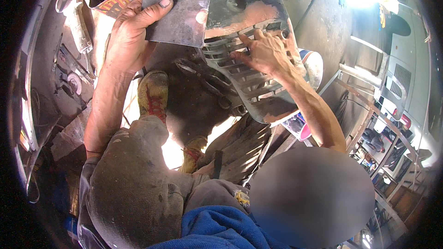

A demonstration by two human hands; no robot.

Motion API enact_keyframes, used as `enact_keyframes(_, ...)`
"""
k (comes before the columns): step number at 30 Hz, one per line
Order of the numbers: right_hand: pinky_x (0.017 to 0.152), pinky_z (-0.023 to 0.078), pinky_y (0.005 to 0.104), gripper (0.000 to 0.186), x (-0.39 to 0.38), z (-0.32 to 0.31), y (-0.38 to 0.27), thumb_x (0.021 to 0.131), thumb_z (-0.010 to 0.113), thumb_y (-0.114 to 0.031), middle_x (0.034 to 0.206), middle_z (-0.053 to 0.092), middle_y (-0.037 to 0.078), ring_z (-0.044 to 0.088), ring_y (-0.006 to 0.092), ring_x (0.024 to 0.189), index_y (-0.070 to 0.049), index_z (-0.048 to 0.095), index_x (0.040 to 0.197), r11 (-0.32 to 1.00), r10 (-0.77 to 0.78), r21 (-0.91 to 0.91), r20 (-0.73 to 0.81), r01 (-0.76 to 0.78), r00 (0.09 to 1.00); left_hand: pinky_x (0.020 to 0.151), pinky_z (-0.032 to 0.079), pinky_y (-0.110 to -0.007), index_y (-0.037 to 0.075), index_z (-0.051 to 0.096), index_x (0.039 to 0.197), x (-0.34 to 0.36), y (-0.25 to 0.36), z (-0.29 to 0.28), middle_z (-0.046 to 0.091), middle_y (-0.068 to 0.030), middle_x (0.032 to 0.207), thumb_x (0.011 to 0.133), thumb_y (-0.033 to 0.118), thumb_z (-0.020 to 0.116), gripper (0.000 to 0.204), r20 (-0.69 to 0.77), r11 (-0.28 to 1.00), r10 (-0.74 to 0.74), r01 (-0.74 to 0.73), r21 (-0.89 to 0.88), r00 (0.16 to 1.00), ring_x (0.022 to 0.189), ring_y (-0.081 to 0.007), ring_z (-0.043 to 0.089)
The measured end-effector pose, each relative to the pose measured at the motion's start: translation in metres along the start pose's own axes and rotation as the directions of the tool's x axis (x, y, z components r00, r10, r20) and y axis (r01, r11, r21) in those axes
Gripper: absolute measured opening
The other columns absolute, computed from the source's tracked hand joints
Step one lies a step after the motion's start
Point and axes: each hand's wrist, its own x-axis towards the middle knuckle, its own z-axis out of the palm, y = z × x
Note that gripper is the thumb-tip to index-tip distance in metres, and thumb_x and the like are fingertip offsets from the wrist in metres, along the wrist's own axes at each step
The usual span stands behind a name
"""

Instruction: The person sits on the floor of a workshop and uses a sanding block to smooth the surface of a car bumper. They repeatedly rub the sanding block over the grille and surrounding areas of the bumper.

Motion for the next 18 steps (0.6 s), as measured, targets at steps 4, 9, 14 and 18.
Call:
enact_keyframes(4,0.081,0.048,0.0510,0.072,0.005,0.001,-0.005,0.085,0.045,-0.072,0.101,0.061,0.025,0.064,0.0380,0.093,-0.015,0.059,0.128,1.000,-0.003,0.009,0.049,0.003,0.999,0.091,0.050,-0.038,-0.001,0.054,0.125,-0.001,0.001,0.002,0.062,-0.0133,0.116,0.086,0.019,0.068,0.046,-0.018,1.000,-0.008,0.008,0.000,1.000,0.106,-0.0231,0.061)
enact_keyframes(9,0.072,0.050,0.0497,0.074,0.013,0.009,0.004,0.084,0.046,-0.074,0.089,0.064,0.023,0.067,0.0383,0.084,-0.012,0.060,0.124,0.999,0.045,-0.033,0.054,-0.043,0.998,0.091,0.050,-0.038,-0.001,0.054,0.125,-0.002,0.002,0.001,0.062,-0.0132,0.116,0.086,0.019,0.068,0.046,-0.014,1.000,-0.013,0.013,0.024,1.000,0.106,-0.0232,0.061)
enact_keyframes(14,0.065,0.049,0.0471,0.071,0.030,0.020,0.002,0.082,0.051,-0.074,0.061,0.063,0.016,0.068,0.0304,0.070,-0.010,0.066,0.111,0.965,0.051,0.251,0.107,-0.077,0.993,0.093,0.049,-0.039,0.000,0.055,0.125,-0.001,0.001,0.001,0.062,-0.0128,0.117,0.086,0.019,0.068,0.046,-0.040,0.999,-0.023,0.023,0.023,0.999,0.108,-0.0234,0.060)
enact_keyframes(18,0.066,0.050,0.0472,0.072,0.030,0.016,0.000,0.082,0.051,-0.073,0.063,0.065,0.016,0.068,0.0315,0.069,-0.008,0.067,0.107,0.981,0.014,0.189,0.088,-0.030,0.996,0.093,0.048,-0.039,0.000,0.055,0.125,-0.002,0.004,0.005,0.062,-0.0127,0.118,0.086,0.019,0.067,0.045,-0.023,1.000,-0.008,0.008,0.000,1.000,0.109,-0.0236,0.059)
